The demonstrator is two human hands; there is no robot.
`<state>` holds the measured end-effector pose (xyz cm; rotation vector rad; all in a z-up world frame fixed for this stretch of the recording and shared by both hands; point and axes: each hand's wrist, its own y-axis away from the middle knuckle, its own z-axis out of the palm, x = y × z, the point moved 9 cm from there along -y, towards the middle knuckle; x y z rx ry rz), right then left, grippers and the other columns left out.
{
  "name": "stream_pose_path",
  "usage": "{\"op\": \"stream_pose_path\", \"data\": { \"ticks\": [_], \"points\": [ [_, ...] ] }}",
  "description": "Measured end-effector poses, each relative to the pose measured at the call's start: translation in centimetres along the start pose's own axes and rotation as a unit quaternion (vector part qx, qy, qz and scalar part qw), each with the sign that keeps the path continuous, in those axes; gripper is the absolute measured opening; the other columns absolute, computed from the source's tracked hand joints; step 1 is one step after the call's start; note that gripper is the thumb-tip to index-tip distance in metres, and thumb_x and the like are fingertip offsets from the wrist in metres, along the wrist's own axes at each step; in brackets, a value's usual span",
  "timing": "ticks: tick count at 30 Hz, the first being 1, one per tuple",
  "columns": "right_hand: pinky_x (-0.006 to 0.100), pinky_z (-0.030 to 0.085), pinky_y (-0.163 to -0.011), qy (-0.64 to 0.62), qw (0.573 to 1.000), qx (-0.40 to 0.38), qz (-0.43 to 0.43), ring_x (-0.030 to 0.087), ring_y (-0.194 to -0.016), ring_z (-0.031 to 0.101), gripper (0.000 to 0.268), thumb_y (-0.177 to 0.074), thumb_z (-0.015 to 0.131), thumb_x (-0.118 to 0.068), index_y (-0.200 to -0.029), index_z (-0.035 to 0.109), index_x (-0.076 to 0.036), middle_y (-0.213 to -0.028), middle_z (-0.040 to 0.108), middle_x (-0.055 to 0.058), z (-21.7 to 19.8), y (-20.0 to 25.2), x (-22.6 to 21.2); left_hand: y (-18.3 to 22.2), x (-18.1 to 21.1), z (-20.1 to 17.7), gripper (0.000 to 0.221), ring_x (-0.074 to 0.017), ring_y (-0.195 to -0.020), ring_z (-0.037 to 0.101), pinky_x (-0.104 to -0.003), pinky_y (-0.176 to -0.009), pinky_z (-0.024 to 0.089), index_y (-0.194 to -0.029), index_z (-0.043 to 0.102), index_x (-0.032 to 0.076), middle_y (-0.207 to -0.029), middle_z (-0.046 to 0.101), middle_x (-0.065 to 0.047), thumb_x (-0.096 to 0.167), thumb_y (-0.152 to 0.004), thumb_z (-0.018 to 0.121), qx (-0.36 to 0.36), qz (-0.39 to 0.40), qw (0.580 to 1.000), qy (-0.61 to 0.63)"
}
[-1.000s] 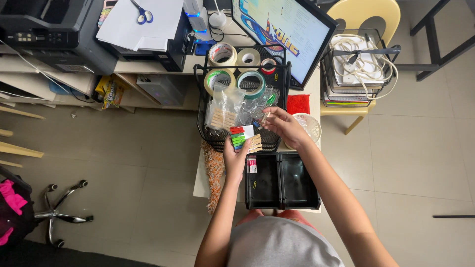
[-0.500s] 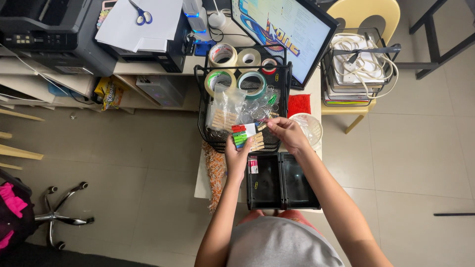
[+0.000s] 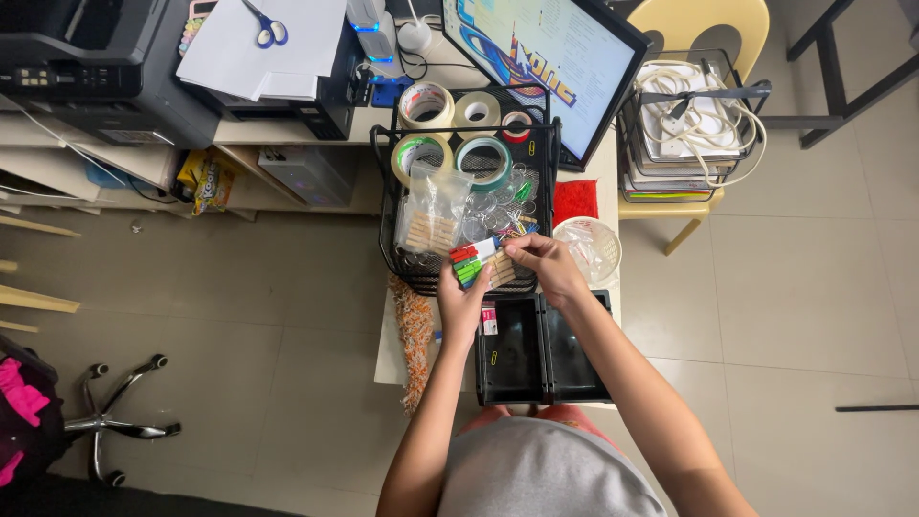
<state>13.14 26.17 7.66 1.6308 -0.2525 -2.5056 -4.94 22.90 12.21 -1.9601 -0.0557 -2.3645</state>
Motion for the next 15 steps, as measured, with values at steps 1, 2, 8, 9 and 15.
{"op": "stream_pose_path", "data": {
  "ticks": [1,2,8,9,15],
  "points": [
    [0.028,0.052,-0.090,0.000,1.000,0.000,0.000,0.013,-0.096,0.067,0.012,-0.092,0.074,-0.005,-0.103,0.076,0.001,-0.101,0.075,0.006,0.1,0.1,-0.1,0.0,0.2,0.1,0.034,-0.0107,-0.090,0.068,-0.026,-0.075,0.060,-0.122,0.057,0.002,-0.106,0.069,-0.006,0.009,-0.093,0.074,0.000,0.000,1.000,0.000],
    [0.028,0.053,-0.092,0.015,1.000,-0.008,-0.020,0.013,-0.097,0.067,0.011,-0.091,0.075,-0.004,-0.100,0.076,0.001,-0.102,0.074,0.005,0.2,0.2,-0.5,0.1,0.3,0.3,0.032,-0.0108,-0.090,0.069,-0.026,-0.074,0.061,-0.121,0.057,0.002,-0.106,0.069,-0.006,0.009,-0.094,0.074,-0.004,-0.001,1.000,-0.001],
    [0.027,0.051,-0.090,0.084,0.994,-0.011,-0.076,0.014,-0.096,0.064,0.010,-0.091,0.076,-0.005,-0.098,0.078,0.002,-0.099,0.068,0.004,1.3,1.3,-2.9,0.2,0.3,0.5,0.031,-0.0120,-0.089,0.071,-0.027,-0.071,0.063,-0.117,0.056,0.002,-0.106,0.069,-0.008,0.009,-0.093,0.075,-0.004,-0.017,1.000,0.003],
    [0.027,0.050,-0.090,0.111,0.989,-0.014,-0.097,0.013,-0.096,0.063,0.010,-0.091,0.076,-0.005,-0.098,0.078,0.002,-0.099,0.066,0.004,1.6,1.6,-3.7,0.3,0.2,0.7,0.032,-0.0122,-0.090,0.071,-0.028,-0.070,0.064,-0.117,0.056,0.003,-0.107,0.069,-0.007,0.009,-0.092,0.075,-0.012,-0.032,0.999,0.017],
    [0.025,0.049,-0.089,0.108,0.990,-0.012,-0.087,0.012,-0.096,0.064,0.010,-0.090,0.076,-0.006,-0.096,0.077,0.002,-0.099,0.069,0.003,1.1,1.0,-3.2,0.2,-0.3,0.9,0.033,-0.0139,-0.091,0.071,-0.031,-0.074,0.065,-0.118,0.056,0.003,-0.107,0.069,-0.009,0.009,-0.092,0.075,-0.037,-0.045,0.998,0.033]
  ]
}}
